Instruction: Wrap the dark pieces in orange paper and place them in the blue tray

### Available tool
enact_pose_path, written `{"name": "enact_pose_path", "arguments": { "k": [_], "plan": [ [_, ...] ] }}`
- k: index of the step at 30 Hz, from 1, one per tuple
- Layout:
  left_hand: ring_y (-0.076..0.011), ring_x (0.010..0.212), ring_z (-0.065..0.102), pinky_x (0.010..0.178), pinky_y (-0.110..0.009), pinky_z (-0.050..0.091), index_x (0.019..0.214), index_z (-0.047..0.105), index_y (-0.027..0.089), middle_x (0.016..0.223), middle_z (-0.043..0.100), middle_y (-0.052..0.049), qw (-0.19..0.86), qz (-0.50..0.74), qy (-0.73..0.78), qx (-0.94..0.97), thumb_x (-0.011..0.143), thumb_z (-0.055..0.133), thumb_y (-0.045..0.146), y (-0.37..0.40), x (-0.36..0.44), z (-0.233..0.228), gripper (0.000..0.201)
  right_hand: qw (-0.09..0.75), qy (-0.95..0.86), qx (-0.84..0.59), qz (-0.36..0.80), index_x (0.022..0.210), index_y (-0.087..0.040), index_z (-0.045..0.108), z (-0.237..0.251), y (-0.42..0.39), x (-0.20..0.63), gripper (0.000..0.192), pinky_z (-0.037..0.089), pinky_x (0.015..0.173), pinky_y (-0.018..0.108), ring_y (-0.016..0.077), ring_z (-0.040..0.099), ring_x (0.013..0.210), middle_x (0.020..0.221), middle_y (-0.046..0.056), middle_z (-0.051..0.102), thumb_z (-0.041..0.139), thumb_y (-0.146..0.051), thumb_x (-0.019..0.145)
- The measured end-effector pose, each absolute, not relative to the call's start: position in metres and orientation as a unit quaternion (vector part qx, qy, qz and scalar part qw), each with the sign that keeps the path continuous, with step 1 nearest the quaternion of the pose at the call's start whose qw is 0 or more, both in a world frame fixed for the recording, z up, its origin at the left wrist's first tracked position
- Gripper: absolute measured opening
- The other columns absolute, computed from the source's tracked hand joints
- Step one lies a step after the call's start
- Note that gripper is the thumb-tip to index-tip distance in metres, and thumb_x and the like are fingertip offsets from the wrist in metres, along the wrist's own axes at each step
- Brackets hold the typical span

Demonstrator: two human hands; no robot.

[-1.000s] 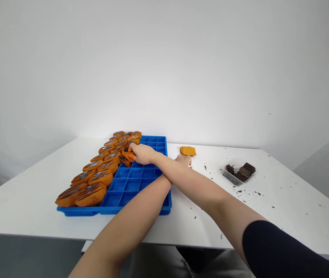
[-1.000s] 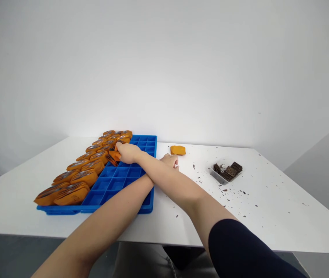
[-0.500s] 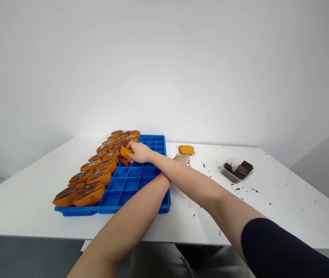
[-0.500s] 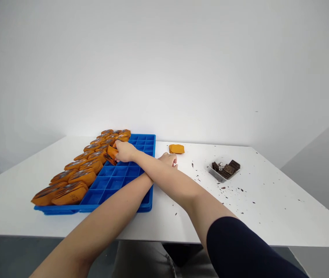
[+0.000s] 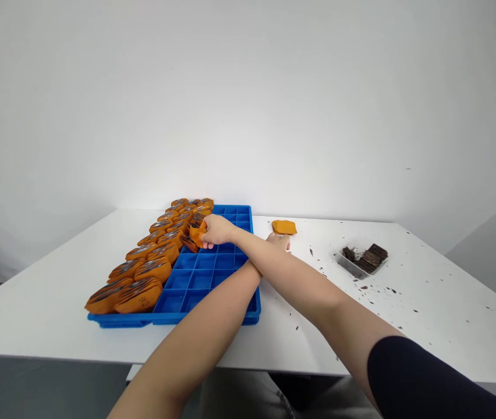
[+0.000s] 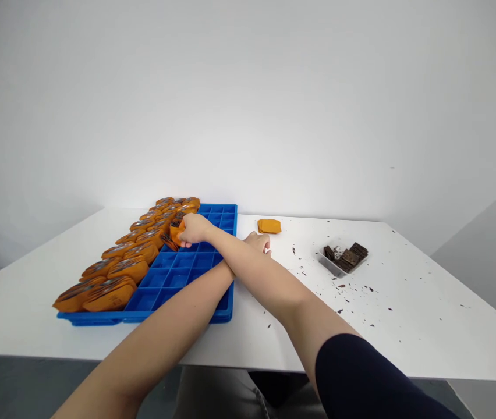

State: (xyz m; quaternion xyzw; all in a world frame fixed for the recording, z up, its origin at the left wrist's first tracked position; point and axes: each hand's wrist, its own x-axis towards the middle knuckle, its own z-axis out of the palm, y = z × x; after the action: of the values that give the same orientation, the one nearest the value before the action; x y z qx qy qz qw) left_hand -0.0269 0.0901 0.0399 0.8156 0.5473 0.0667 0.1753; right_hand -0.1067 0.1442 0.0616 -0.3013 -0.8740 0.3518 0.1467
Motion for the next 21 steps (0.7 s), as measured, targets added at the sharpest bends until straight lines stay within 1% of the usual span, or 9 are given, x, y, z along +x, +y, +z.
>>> {"name": "enact_pose_path", "arguments": {
  "k": [6,8,10,13,16,18,21],
  "plan": [
    [-0.0233,0.108,0.068,0.092,-0.044,0.06,0.128,0.065,0.018,0.129,0.067,-0.011,0.178,0.073,0.547,0.815,0.102,0.066,0.039,0.093,-0.028,0.035,0.034,0.145,-0.844,-0.299,0.421,0.072,-0.015,0.067,0.056,0.144,-0.114,0.022,0.052,0.059,0.014,0.0095,0.075,0.065,0.077,0.002,0.081,0.058,-0.008,0.09],
    [-0.0236,0.108,0.068,0.092,-0.044,0.061,0.13,0.064,0.018,0.13,0.066,-0.011,0.183,0.065,0.548,0.814,0.101,0.067,0.039,0.096,-0.027,0.033,0.036,0.151,-0.859,-0.319,0.37,0.076,-0.015,0.068,0.054,0.147,-0.112,0.016,0.051,0.06,0.016,0.0117,0.075,0.069,0.081,0.003,0.08,0.061,-0.011,0.09],
    [-0.024,0.109,0.068,0.092,-0.044,0.061,0.131,0.064,0.018,0.13,0.066,-0.011,0.189,0.054,0.545,0.815,0.101,0.068,0.039,0.098,-0.027,0.032,0.037,0.173,-0.878,-0.342,0.288,0.087,-0.016,0.069,0.052,0.15,-0.109,0.002,0.05,0.063,0.019,0.0143,0.073,0.075,0.087,0.003,0.08,0.068,-0.017,0.088],
    [-0.0247,0.111,0.068,0.094,-0.046,0.06,0.13,0.064,0.018,0.13,0.066,-0.011,0.193,0.04,0.538,0.819,0.101,0.068,0.039,0.099,-0.025,0.031,0.037,0.196,-0.892,-0.341,0.224,0.104,-0.02,0.065,0.049,0.151,-0.105,0.02,0.049,0.068,0.022,0.0168,0.071,0.085,0.098,0.002,0.079,0.072,-0.025,0.086],
    [-0.0247,0.111,0.068,0.094,-0.046,0.06,0.13,0.065,0.018,0.131,0.066,-0.011,0.191,0.035,0.535,0.822,0.101,0.068,0.04,0.099,-0.025,0.03,0.036,0.209,-0.9,-0.321,0.208,0.107,-0.02,0.06,0.047,0.148,-0.103,0.022,0.053,0.073,0.025,0.0192,0.071,0.09,0.1,0.003,0.077,0.069,-0.025,0.088],
    [-0.025,0.112,0.067,0.095,-0.046,0.059,0.13,0.064,0.018,0.132,0.066,-0.011,0.187,0.037,0.532,0.825,0.101,0.067,0.04,0.099,-0.025,0.029,0.036,0.225,-0.88,-0.333,0.252,0.11,-0.019,0.057,0.047,0.146,-0.102,0.023,0.057,0.071,0.027,0.0201,0.073,0.086,0.103,0.006,0.076,0.068,-0.023,0.089],
    [-0.0254,0.114,0.066,0.097,-0.047,0.058,0.129,0.065,0.018,0.131,0.066,-0.011,0.183,0.035,0.527,0.829,0.101,0.067,0.04,0.102,-0.026,0.024,0.036,0.248,-0.8,-0.364,0.408,0.113,-0.019,0.052,0.046,0.147,-0.097,0.022,0.061,0.06,0.027,0.0182,0.076,0.074,0.107,0.009,0.074,0.065,-0.021,0.096]
  ]
}}
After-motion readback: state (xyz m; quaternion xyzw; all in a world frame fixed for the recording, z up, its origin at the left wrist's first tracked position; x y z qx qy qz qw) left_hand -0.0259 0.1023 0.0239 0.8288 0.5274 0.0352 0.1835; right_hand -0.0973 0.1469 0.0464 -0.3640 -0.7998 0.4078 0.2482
